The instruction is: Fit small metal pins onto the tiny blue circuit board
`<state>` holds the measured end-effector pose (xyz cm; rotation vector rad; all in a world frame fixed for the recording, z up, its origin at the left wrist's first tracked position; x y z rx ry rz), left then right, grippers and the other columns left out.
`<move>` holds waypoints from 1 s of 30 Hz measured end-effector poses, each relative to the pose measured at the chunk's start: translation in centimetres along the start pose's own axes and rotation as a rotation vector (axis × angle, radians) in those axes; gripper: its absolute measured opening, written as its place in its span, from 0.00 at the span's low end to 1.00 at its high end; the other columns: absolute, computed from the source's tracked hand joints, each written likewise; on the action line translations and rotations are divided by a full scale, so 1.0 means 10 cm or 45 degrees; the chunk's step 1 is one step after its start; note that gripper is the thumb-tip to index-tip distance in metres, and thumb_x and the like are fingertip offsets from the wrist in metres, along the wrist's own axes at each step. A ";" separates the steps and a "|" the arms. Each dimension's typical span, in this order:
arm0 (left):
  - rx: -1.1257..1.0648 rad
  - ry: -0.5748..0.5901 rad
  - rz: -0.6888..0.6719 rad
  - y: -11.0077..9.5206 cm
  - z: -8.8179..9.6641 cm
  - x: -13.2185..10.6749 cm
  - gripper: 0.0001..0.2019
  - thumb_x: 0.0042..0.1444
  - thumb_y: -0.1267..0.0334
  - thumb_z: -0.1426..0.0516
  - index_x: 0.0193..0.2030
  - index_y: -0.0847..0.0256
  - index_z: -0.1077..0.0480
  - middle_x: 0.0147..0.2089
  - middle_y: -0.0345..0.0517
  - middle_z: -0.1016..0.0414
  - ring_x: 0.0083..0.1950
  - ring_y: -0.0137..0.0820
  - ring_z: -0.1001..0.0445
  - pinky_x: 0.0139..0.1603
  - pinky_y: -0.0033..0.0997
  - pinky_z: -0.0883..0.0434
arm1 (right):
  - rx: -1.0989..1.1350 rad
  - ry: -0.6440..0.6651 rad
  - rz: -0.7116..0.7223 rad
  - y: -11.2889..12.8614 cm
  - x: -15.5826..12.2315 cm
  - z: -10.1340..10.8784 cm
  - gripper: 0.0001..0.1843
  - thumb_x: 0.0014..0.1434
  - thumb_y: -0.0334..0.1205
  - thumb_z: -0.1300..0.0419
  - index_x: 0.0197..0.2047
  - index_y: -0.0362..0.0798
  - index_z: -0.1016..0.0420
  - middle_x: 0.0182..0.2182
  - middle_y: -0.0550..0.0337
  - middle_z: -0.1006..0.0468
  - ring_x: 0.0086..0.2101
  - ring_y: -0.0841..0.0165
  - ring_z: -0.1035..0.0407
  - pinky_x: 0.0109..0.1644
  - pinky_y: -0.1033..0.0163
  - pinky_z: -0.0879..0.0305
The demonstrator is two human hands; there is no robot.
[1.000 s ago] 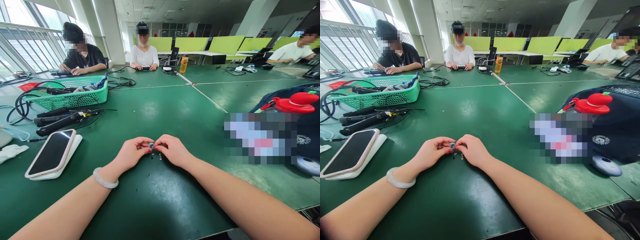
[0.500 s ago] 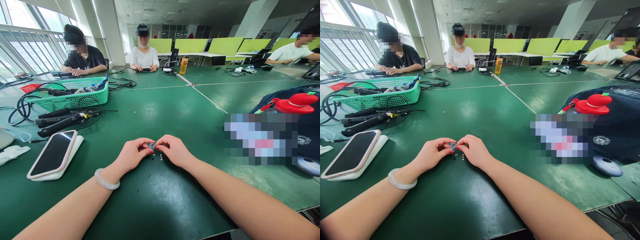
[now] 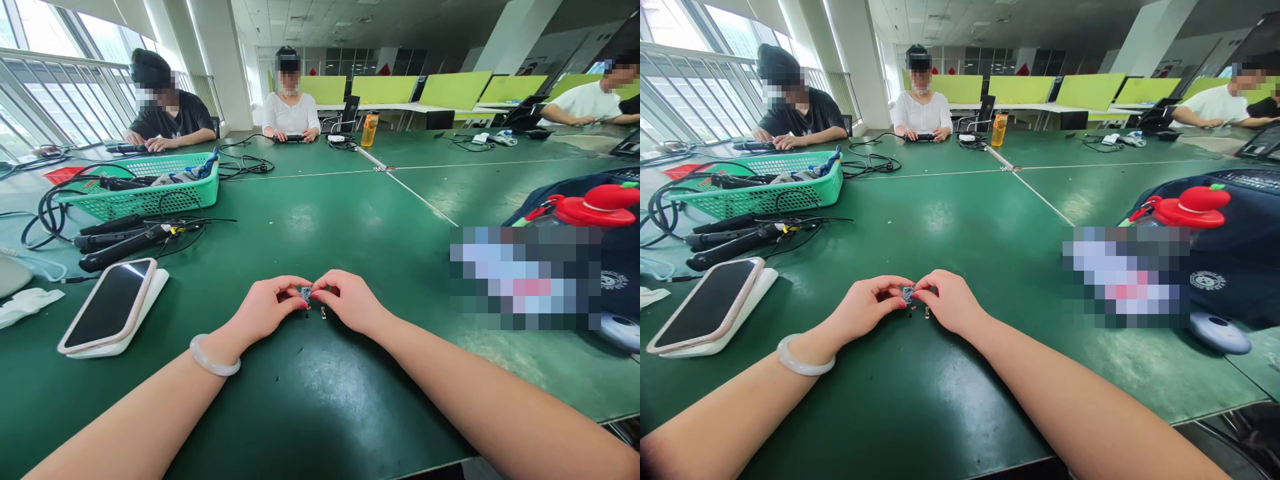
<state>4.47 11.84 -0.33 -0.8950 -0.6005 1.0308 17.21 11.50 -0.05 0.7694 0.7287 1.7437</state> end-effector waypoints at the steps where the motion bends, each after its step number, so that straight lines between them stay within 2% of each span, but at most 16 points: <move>1: 0.004 0.001 -0.005 -0.01 0.00 0.00 0.14 0.50 0.61 0.43 0.44 0.57 0.27 0.30 0.40 0.24 0.32 0.31 0.27 0.38 0.31 0.30 | -0.009 0.000 0.002 0.00 0.00 0.00 0.05 0.55 0.37 0.41 0.31 0.50 0.24 0.28 0.64 0.28 0.27 0.74 0.37 0.33 0.67 0.41; 10: 0.032 -0.007 -0.060 -0.06 -0.01 -0.02 0.14 0.51 0.60 0.43 0.45 0.58 0.27 0.31 0.42 0.24 0.32 0.30 0.28 0.36 0.29 0.31 | -0.045 -0.027 0.049 0.05 -0.02 0.04 0.04 0.54 0.37 0.40 0.30 0.50 0.24 0.28 0.64 0.29 0.27 0.74 0.37 0.32 0.67 0.41; 20: -0.028 0.036 -0.065 -0.07 -0.05 -0.03 0.15 0.50 0.62 0.42 0.46 0.59 0.29 0.34 0.43 0.24 0.34 0.30 0.27 0.39 0.30 0.29 | -0.098 -0.035 0.074 0.06 -0.02 0.05 0.05 0.55 0.38 0.41 0.30 0.49 0.25 0.27 0.64 0.29 0.27 0.74 0.38 0.31 0.67 0.43; 26: -0.013 0.049 -0.079 -0.10 -0.05 -0.04 0.14 0.50 0.62 0.42 0.45 0.60 0.31 0.32 0.41 0.24 0.33 0.29 0.27 0.38 0.29 0.30 | -0.126 -0.053 0.130 0.13 -0.04 0.07 0.05 0.55 0.38 0.41 0.29 0.48 0.26 0.27 0.64 0.30 0.26 0.74 0.38 0.31 0.68 0.43; 30: 0.042 0.040 -0.132 -0.13 -0.04 -0.04 0.17 0.52 0.61 0.43 0.49 0.59 0.33 0.32 0.40 0.27 0.34 0.29 0.28 0.41 0.30 0.31 | -0.150 -0.055 0.171 0.18 -0.06 0.07 0.05 0.54 0.37 0.41 0.28 0.47 0.27 0.26 0.64 0.31 0.27 0.74 0.38 0.31 0.68 0.43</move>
Point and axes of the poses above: each hand's wrist, its own x-axis towards the middle knuckle, its own z-axis out of the back of the hand, y = z × x, the point moved 9 cm from there along x, towards the middle knuckle
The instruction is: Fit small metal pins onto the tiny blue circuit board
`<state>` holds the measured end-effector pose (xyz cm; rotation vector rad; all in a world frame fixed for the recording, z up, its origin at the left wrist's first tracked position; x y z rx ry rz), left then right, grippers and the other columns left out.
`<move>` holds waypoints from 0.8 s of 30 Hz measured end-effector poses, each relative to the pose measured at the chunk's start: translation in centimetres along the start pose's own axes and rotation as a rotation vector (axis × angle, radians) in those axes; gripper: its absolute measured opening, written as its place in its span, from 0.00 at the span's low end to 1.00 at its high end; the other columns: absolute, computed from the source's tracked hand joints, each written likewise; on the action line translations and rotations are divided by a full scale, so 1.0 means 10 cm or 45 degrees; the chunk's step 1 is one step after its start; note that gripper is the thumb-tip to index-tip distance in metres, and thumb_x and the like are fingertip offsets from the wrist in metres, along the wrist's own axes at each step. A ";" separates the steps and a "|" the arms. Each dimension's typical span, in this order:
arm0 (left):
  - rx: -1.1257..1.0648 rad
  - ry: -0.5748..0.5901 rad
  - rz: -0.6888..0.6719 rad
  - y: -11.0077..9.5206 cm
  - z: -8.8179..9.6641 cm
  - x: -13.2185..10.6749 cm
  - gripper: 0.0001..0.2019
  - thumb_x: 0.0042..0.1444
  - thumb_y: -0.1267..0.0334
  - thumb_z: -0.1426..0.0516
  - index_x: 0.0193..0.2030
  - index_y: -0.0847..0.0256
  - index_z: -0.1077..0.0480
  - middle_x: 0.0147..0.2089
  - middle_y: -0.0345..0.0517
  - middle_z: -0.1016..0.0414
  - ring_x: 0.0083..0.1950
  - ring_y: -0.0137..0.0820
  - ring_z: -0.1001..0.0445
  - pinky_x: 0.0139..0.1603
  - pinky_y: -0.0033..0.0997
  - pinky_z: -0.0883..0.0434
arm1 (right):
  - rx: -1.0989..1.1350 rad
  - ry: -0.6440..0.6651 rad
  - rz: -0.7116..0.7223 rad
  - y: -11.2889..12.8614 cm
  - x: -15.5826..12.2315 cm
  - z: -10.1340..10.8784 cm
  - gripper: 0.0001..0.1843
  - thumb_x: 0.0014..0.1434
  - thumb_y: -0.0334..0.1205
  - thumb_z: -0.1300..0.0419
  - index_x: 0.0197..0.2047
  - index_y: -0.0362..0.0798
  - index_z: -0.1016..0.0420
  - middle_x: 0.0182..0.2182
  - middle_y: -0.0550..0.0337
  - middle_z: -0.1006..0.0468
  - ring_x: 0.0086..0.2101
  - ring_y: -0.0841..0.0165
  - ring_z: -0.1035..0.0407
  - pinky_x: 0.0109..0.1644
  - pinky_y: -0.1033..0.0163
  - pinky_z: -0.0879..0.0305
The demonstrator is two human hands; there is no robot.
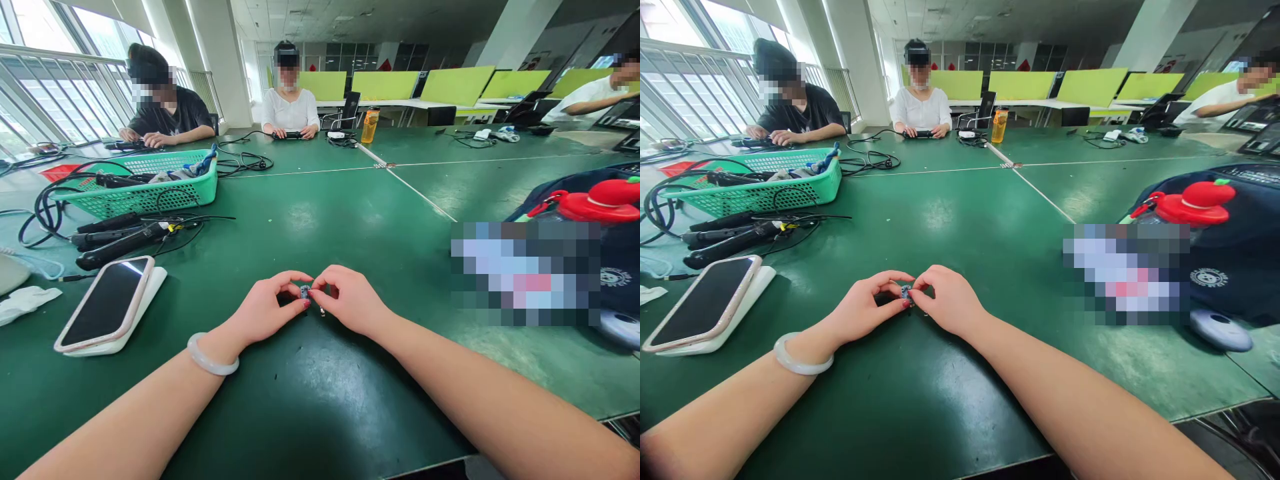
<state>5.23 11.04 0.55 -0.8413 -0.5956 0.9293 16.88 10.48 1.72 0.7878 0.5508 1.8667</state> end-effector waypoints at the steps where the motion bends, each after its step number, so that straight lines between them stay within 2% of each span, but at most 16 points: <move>1: 0.015 -0.011 -0.014 -0.01 0.01 0.00 0.17 0.52 0.61 0.43 0.50 0.59 0.33 0.31 0.39 0.28 0.34 0.29 0.29 0.41 0.31 0.31 | 0.001 0.001 0.010 0.01 -0.01 0.00 0.05 0.54 0.37 0.40 0.28 0.47 0.27 0.26 0.64 0.31 0.27 0.74 0.38 0.31 0.68 0.43; 4: 0.019 -0.026 -0.043 -0.03 0.02 0.00 0.18 0.52 0.59 0.43 0.51 0.58 0.33 0.27 0.36 0.34 0.33 0.28 0.31 0.41 0.31 0.32 | 0.016 0.017 0.053 0.05 -0.02 -0.03 0.04 0.54 0.36 0.41 0.28 0.47 0.27 0.27 0.64 0.30 0.27 0.74 0.37 0.31 0.67 0.42; 7: 0.004 -0.023 -0.057 -0.06 0.01 -0.01 0.18 0.53 0.61 0.44 0.51 0.58 0.34 0.24 0.35 0.38 0.34 0.29 0.31 0.42 0.30 0.32 | 0.030 0.037 0.118 0.08 0.00 -0.05 0.08 0.58 0.34 0.45 0.30 0.48 0.26 0.29 0.62 0.27 0.31 0.73 0.34 0.37 0.67 0.39; 10: 0.066 -0.031 -0.044 -0.06 0.02 -0.01 0.16 0.53 0.63 0.46 0.50 0.58 0.32 0.22 0.34 0.40 0.34 0.29 0.31 0.41 0.29 0.33 | -0.058 0.083 0.085 0.03 0.01 -0.05 0.10 0.61 0.34 0.47 0.33 0.48 0.24 0.31 0.60 0.25 0.35 0.71 0.32 0.41 0.65 0.38; 16: 0.292 -0.055 0.102 0.09 0.07 0.01 0.12 0.51 0.61 0.47 0.38 0.57 0.25 0.25 0.37 0.32 0.27 0.26 0.36 0.30 0.25 0.37 | -0.389 0.210 0.042 -0.02 -0.05 -0.02 0.11 0.57 0.30 0.46 0.36 0.51 0.23 0.35 0.61 0.25 0.35 0.70 0.31 0.39 0.64 0.39; 20: 0.256 -0.037 0.129 0.12 0.05 0.01 0.12 0.52 0.61 0.47 0.39 0.57 0.25 0.27 0.38 0.28 0.29 0.28 0.33 0.31 0.26 0.35 | -0.418 0.304 0.018 -0.02 -0.10 -0.05 0.07 0.55 0.33 0.42 0.33 0.52 0.23 0.33 0.62 0.26 0.33 0.70 0.32 0.36 0.65 0.40; 24: 0.168 -0.039 0.141 0.13 0.05 0.02 0.15 0.53 0.56 0.46 0.45 0.56 0.26 0.28 0.38 0.26 0.31 0.29 0.30 0.36 0.28 0.33 | -0.344 0.370 -0.038 -0.09 -0.07 -0.11 0.03 0.53 0.35 0.38 0.33 0.51 0.24 0.31 0.63 0.27 0.32 0.71 0.33 0.35 0.66 0.41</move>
Point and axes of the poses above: each hand's wrist, its own x-axis towards the middle knuckle, its own z-axis out of the back of the hand, y = z × x, the point moved 9 cm from there along x, towards the middle knuckle
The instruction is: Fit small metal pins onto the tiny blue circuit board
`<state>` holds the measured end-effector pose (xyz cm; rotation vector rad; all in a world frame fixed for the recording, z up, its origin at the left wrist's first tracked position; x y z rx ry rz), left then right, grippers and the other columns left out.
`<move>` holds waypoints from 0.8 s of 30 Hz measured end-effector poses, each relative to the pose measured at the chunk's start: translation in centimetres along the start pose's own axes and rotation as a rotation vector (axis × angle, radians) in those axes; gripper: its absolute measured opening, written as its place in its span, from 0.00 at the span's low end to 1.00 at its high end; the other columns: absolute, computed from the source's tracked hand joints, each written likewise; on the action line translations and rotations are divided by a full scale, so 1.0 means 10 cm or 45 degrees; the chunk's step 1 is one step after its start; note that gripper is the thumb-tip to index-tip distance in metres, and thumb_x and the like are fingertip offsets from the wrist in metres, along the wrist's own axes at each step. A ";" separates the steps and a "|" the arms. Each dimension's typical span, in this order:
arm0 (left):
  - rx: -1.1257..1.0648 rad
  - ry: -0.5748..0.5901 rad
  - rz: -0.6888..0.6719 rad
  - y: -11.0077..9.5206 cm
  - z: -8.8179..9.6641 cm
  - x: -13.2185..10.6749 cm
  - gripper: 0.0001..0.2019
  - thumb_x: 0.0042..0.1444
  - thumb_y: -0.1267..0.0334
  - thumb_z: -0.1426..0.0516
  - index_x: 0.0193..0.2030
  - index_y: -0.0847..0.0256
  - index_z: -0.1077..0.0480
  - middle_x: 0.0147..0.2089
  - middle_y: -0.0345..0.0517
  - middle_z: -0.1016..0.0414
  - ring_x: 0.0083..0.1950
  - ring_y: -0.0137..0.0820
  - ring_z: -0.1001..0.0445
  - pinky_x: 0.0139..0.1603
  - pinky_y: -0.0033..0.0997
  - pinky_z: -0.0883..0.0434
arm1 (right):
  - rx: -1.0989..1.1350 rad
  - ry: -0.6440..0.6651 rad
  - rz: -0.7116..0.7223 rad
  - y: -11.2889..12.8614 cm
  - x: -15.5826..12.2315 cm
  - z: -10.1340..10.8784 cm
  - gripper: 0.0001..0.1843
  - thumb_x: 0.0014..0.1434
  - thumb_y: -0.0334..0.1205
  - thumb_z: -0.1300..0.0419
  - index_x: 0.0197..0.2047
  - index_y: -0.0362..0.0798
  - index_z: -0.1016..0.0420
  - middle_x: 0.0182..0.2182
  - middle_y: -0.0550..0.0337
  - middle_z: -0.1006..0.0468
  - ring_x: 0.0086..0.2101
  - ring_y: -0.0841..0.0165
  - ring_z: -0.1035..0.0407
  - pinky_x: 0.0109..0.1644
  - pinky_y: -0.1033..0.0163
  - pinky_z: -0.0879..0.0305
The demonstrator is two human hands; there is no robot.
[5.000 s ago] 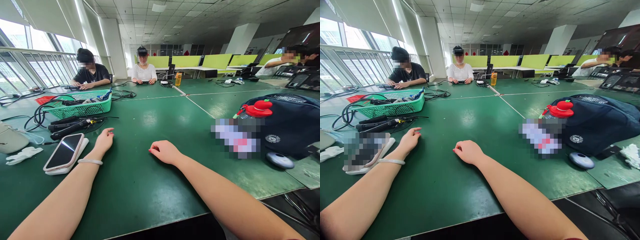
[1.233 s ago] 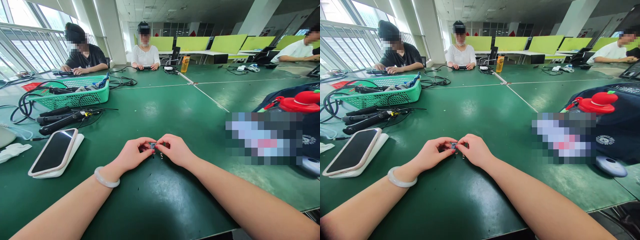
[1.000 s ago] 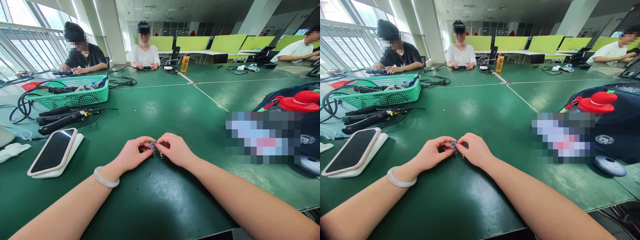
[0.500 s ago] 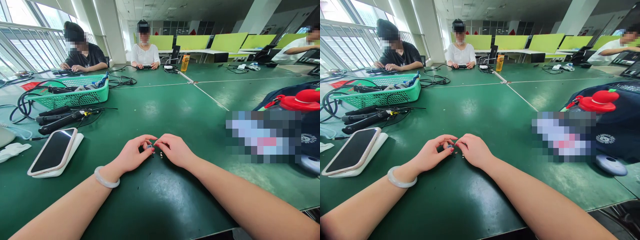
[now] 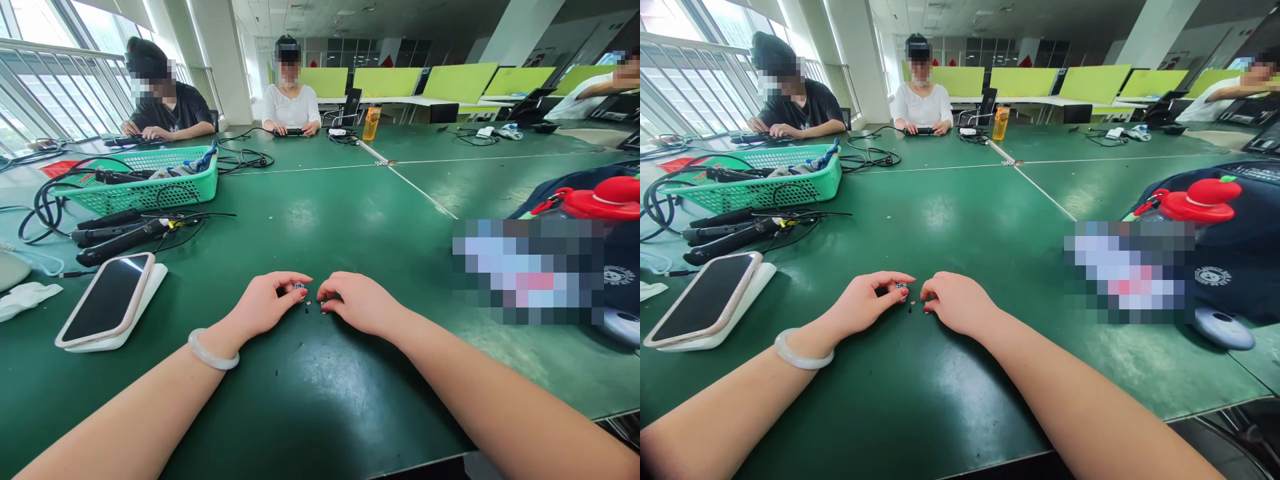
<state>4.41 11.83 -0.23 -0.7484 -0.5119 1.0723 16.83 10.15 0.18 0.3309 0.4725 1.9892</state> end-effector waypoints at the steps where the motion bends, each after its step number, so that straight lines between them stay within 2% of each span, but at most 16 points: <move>1: -0.019 -0.010 0.000 0.00 0.01 0.00 0.15 0.53 0.56 0.45 0.45 0.55 0.27 0.28 0.38 0.26 0.31 0.29 0.30 0.37 0.28 0.33 | 0.019 0.018 -0.011 -0.02 0.01 -0.02 0.02 0.53 0.36 0.38 0.32 0.51 0.24 0.30 0.63 0.28 0.32 0.71 0.33 0.34 0.66 0.41; 5: -0.047 -0.048 0.006 0.03 0.03 0.02 0.14 0.52 0.58 0.44 0.46 0.55 0.27 0.31 0.39 0.25 0.34 0.30 0.28 0.39 0.29 0.32 | 0.057 0.044 -0.022 -0.06 0.05 -0.04 0.05 0.54 0.36 0.38 0.27 0.48 0.27 0.29 0.63 0.29 0.31 0.72 0.35 0.34 0.67 0.42; 11: -0.087 -0.026 -0.010 0.04 0.00 0.01 0.14 0.55 0.59 0.47 0.47 0.55 0.29 0.34 0.40 0.23 0.38 0.31 0.26 0.43 0.32 0.32 | 0.092 0.005 -0.021 -0.07 0.07 -0.02 0.07 0.57 0.37 0.42 0.28 0.48 0.27 0.30 0.61 0.28 0.31 0.71 0.35 0.36 0.66 0.42; 17: -0.080 -0.022 -0.045 0.02 0.00 0.01 0.14 0.56 0.61 0.48 0.48 0.54 0.29 0.37 0.41 0.23 0.39 0.31 0.26 0.44 0.31 0.32 | 0.123 -0.107 -0.032 -0.13 0.08 0.03 0.09 0.59 0.39 0.45 0.28 0.48 0.28 0.29 0.61 0.28 0.30 0.71 0.36 0.35 0.66 0.43; 21: -0.041 -0.047 -0.058 0.00 0.02 0.00 0.14 0.55 0.59 0.48 0.48 0.55 0.29 0.34 0.40 0.24 0.36 0.30 0.27 0.42 0.31 0.31 | 0.164 -0.172 -0.040 -0.15 0.08 0.06 0.10 0.59 0.41 0.46 0.28 0.48 0.29 0.27 0.63 0.29 0.29 0.73 0.37 0.32 0.66 0.44; 24: 0.043 -0.122 -0.056 -0.01 0.08 0.00 0.14 0.55 0.59 0.47 0.46 0.55 0.28 0.31 0.38 0.26 0.32 0.29 0.28 0.40 0.30 0.32 | 0.214 -0.224 -0.032 -0.12 0.07 0.09 0.11 0.58 0.42 0.46 0.28 0.48 0.29 0.26 0.63 0.30 0.27 0.73 0.38 0.31 0.67 0.44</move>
Point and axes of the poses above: each hand's wrist, its own x-axis towards the middle knuckle, its own z-axis out of the back of the hand, y = z × x, the point moved 9 cm from there along x, towards the middle knuckle
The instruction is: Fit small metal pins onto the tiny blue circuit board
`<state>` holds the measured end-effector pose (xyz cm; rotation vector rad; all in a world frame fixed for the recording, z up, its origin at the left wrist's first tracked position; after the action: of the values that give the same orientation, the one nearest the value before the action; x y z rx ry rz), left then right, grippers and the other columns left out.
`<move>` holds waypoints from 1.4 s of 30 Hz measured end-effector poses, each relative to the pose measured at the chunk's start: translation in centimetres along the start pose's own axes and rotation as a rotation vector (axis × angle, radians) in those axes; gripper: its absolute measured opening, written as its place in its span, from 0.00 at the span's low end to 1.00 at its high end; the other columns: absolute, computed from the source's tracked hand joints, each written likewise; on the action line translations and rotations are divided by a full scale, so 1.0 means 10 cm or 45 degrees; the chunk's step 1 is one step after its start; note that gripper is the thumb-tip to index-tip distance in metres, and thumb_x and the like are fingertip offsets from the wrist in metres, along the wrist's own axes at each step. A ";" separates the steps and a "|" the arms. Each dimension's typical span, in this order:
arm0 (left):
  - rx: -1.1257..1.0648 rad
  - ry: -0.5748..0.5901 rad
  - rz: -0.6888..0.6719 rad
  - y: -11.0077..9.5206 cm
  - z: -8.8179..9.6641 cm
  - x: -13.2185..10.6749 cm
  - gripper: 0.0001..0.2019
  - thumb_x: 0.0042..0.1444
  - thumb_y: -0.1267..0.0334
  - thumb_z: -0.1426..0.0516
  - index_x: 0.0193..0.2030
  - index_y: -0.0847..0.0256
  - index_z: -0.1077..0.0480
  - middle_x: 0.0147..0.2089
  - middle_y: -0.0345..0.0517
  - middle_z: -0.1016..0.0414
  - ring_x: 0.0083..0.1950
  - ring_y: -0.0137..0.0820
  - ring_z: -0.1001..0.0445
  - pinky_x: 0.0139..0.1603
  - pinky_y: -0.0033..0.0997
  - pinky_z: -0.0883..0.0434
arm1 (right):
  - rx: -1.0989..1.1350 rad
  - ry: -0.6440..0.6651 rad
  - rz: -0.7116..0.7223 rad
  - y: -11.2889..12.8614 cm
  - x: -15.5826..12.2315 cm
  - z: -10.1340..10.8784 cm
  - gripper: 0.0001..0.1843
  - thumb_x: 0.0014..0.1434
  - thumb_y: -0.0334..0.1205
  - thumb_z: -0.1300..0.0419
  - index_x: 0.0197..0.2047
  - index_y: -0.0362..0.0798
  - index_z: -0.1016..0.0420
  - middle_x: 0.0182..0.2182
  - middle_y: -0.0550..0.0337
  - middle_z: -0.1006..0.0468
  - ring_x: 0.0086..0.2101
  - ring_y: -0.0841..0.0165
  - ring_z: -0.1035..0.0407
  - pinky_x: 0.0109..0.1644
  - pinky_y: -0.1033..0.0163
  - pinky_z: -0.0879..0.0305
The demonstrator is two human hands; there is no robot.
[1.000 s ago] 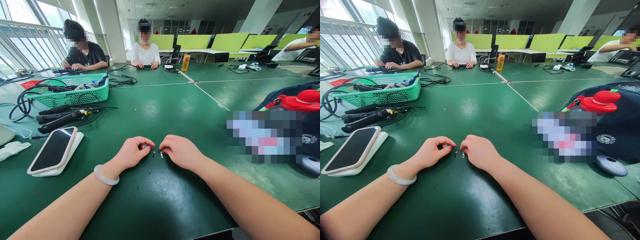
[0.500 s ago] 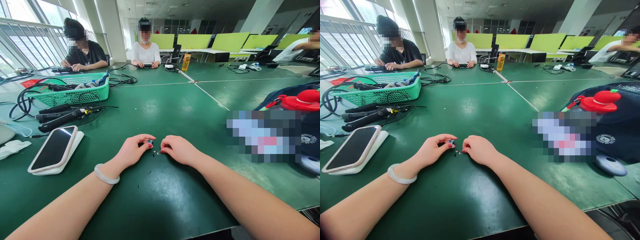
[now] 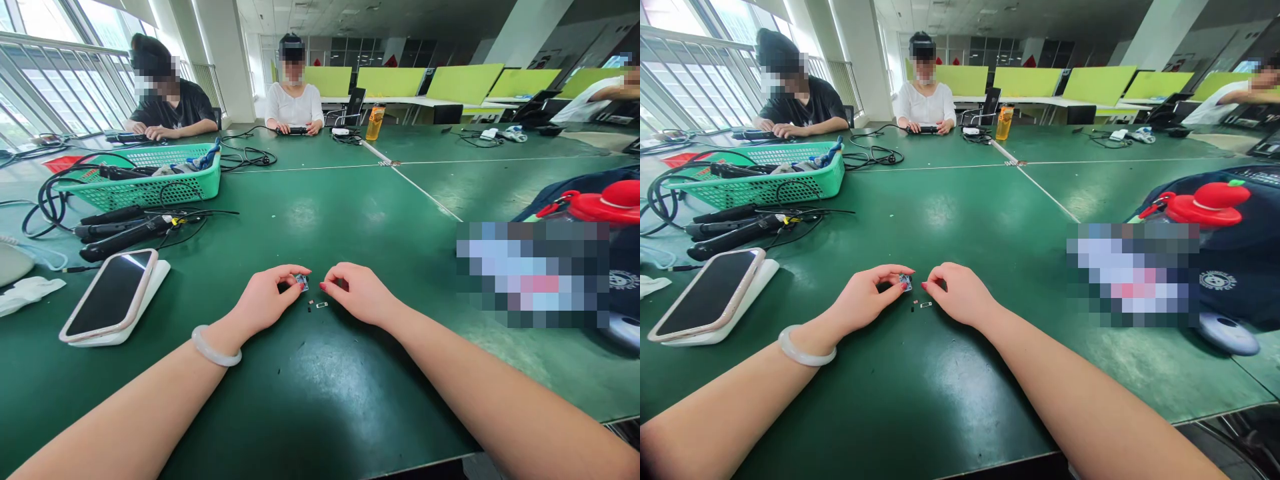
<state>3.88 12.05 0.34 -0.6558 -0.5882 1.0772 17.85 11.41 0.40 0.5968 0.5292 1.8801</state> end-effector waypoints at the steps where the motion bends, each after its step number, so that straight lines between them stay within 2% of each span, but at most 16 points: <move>1: 0.012 -0.023 0.003 0.00 0.02 0.00 0.14 0.54 0.59 0.47 0.46 0.55 0.28 0.31 0.38 0.26 0.32 0.29 0.28 0.40 0.30 0.32 | 0.018 -0.012 0.006 0.01 0.00 0.01 0.11 0.58 0.42 0.46 0.28 0.48 0.29 0.26 0.64 0.31 0.27 0.73 0.39 0.31 0.67 0.44; 4: -0.020 -0.054 0.010 -0.01 0.05 0.00 0.13 0.54 0.59 0.46 0.45 0.56 0.28 0.31 0.39 0.25 0.34 0.30 0.27 0.43 0.31 0.32 | 0.061 -0.039 0.016 0.05 -0.02 0.03 0.10 0.57 0.42 0.44 0.27 0.48 0.29 0.25 0.64 0.31 0.26 0.74 0.39 0.30 0.67 0.44; 9: -0.160 -0.016 0.018 -0.02 0.01 0.01 0.13 0.54 0.57 0.45 0.45 0.58 0.31 0.32 0.39 0.25 0.37 0.30 0.27 0.46 0.32 0.32 | 0.124 -0.075 -0.019 0.05 -0.02 0.07 0.10 0.56 0.43 0.43 0.26 0.48 0.30 0.25 0.65 0.32 0.25 0.74 0.41 0.29 0.67 0.45; 13: -0.133 -0.015 0.025 -0.01 0.01 0.00 0.13 0.51 0.56 0.42 0.42 0.58 0.32 0.33 0.40 0.26 0.38 0.31 0.27 0.46 0.33 0.33 | 0.175 -0.094 -0.047 0.03 -0.03 0.08 0.10 0.56 0.43 0.43 0.26 0.48 0.30 0.24 0.65 0.32 0.25 0.74 0.41 0.29 0.67 0.45; 18: -0.050 -0.007 -0.020 -0.05 0.01 -0.01 0.15 0.54 0.58 0.45 0.49 0.54 0.30 0.36 0.41 0.26 0.39 0.31 0.28 0.46 0.34 0.33 | 0.228 -0.114 -0.022 0.09 -0.05 0.08 0.10 0.57 0.42 0.45 0.28 0.48 0.30 0.25 0.65 0.32 0.25 0.74 0.42 0.29 0.67 0.44; 21: -0.057 0.037 -0.014 -0.05 -0.02 -0.01 0.14 0.53 0.58 0.44 0.46 0.54 0.28 0.38 0.42 0.25 0.40 0.32 0.28 0.46 0.35 0.33 | 0.256 -0.116 0.000 0.14 -0.06 0.06 0.09 0.57 0.40 0.44 0.28 0.48 0.29 0.26 0.64 0.31 0.25 0.74 0.41 0.29 0.68 0.44; 26: -0.212 0.079 0.012 -0.06 -0.06 0.00 0.13 0.47 0.60 0.39 0.41 0.58 0.28 0.35 0.41 0.25 0.38 0.32 0.27 0.47 0.35 0.32 | 0.334 -0.158 0.029 0.19 -0.08 0.06 0.08 0.57 0.41 0.44 0.28 0.48 0.29 0.26 0.64 0.31 0.24 0.75 0.42 0.28 0.68 0.44; 32: -0.416 0.125 0.022 -0.11 -0.10 -0.02 0.12 0.45 0.62 0.37 0.37 0.62 0.30 0.34 0.43 0.26 0.37 0.31 0.28 0.43 0.34 0.31 | 0.438 -0.230 0.110 0.29 -0.12 0.12 0.09 0.57 0.41 0.43 0.28 0.47 0.29 0.28 0.62 0.31 0.23 0.75 0.43 0.27 0.68 0.43; 42: -0.438 0.138 -0.011 -0.17 -0.10 -0.04 0.11 0.44 0.64 0.36 0.35 0.62 0.30 0.34 0.42 0.26 0.38 0.31 0.29 0.44 0.33 0.32 | 0.499 -0.212 0.092 0.28 -0.13 0.08 0.06 0.54 0.41 0.40 0.29 0.48 0.29 0.31 0.63 0.32 0.21 0.78 0.47 0.26 0.68 0.43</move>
<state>5.47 10.89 0.90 -1.0035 -0.6884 0.9336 16.83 9.28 2.50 1.0322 0.7810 1.7836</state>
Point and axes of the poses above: each hand's wrist, its own x-axis towards the middle knuckle, its own z-axis out of the back of the hand, y = z × x, the point moved 9 cm from there along x, towards the middle knuckle
